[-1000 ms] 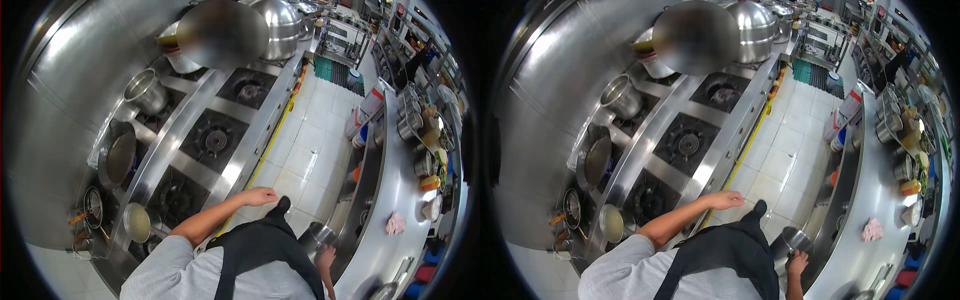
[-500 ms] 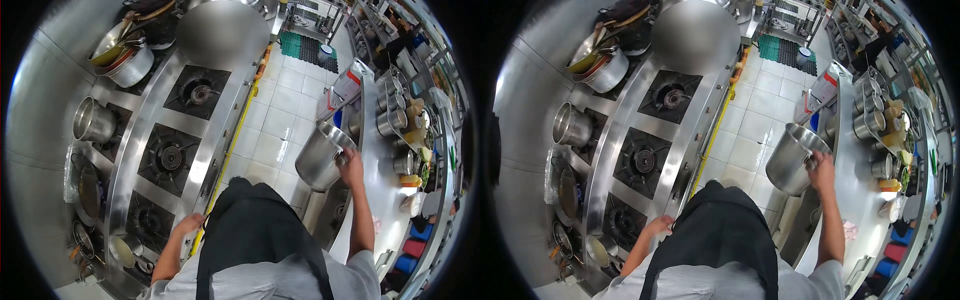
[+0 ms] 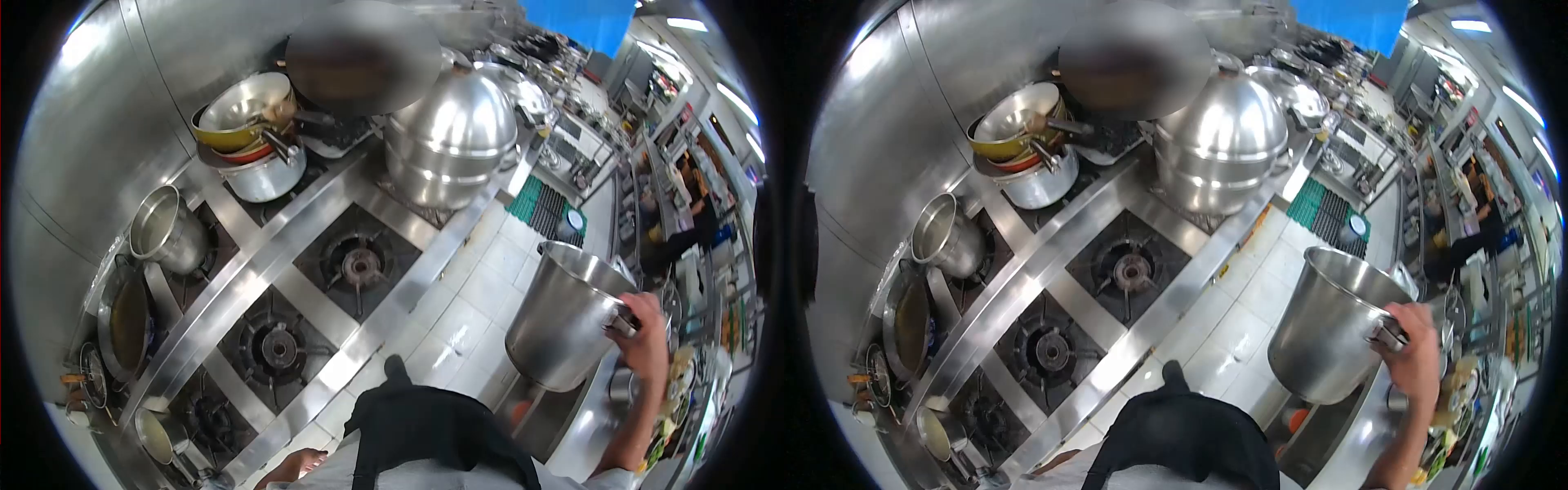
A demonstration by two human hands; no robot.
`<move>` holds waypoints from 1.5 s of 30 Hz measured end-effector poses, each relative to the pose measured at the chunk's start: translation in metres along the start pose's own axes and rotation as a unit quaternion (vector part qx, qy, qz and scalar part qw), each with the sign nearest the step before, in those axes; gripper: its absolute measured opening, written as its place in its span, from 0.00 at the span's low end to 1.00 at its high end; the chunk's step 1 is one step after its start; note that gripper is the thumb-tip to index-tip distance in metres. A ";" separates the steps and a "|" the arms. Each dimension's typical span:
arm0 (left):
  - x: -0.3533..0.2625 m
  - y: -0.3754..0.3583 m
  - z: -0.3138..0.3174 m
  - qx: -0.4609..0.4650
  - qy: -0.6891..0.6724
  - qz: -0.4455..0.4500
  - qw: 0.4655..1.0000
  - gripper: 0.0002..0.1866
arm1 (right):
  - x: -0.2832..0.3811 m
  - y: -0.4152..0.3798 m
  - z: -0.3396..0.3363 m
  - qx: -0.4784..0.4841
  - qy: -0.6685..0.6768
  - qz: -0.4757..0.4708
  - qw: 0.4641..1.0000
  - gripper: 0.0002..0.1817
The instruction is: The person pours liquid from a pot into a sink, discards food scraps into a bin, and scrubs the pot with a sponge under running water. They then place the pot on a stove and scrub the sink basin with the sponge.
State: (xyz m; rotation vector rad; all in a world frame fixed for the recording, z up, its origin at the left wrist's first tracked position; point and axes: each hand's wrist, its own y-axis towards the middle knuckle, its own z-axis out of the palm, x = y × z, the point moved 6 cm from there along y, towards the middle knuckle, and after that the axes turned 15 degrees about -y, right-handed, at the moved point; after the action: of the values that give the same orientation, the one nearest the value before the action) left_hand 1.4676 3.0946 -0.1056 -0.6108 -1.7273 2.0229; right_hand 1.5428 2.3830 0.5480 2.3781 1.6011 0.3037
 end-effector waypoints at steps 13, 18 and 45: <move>-0.136 0.065 0.054 0.034 -0.106 -0.032 0.993 0.29 | 0.057 0.233 -0.105 -0.316 0.103 -0.119 0.935 0.34; -0.149 0.046 0.074 -0.041 -0.172 0.051 0.983 0.29 | 0.132 0.417 -0.081 -0.408 0.101 -0.211 0.883 0.31; -0.245 -0.065 0.286 -0.231 -0.559 0.136 0.785 0.34 | 0.368 0.814 0.246 -0.203 0.044 -0.353 0.912 0.39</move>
State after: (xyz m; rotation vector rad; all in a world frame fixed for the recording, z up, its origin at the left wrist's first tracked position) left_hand 1.5071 2.7334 0.0139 0.4159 -2.9957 2.3410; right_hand 2.4681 2.4072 0.5920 1.3859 2.0618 0.5251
